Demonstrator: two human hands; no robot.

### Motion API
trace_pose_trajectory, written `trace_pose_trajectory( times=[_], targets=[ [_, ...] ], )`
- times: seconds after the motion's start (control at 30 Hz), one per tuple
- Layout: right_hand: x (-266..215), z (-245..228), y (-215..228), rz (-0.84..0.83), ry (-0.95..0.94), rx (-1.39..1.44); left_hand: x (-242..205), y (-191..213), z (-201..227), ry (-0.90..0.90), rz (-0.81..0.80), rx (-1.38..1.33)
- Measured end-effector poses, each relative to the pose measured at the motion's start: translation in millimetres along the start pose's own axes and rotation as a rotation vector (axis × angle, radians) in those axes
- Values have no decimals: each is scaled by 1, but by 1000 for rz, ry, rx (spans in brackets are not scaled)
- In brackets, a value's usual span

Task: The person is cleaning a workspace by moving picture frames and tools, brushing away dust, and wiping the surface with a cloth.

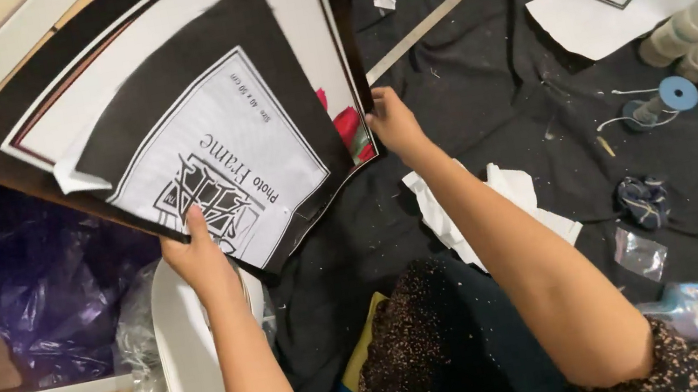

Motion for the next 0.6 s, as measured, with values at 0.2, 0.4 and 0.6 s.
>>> trace_pose_trajectory(
  times=[0.2, 0.4, 0.6],
  targets=[
    [-27, -4, -14, -88, -52, 67, -1, 2, -13, 94, 157, -36],
    [-58, 6, -13, -167, -116, -20, 7, -7, -22, 13, 271, 89],
    [-98, 7, 33, -268, -170, -112, 4, -11, -34, -113, 305, 158]
  ],
)
Point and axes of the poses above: each hand's wrist, its own x-axis towards the middle knuckle, its own y-axis out of the back of the hand, z = x × y, the point moved 2 cm from there along x, towards the middle knuckle, and after that the axes turned 7 degrees about x, right-handed, at the moved point
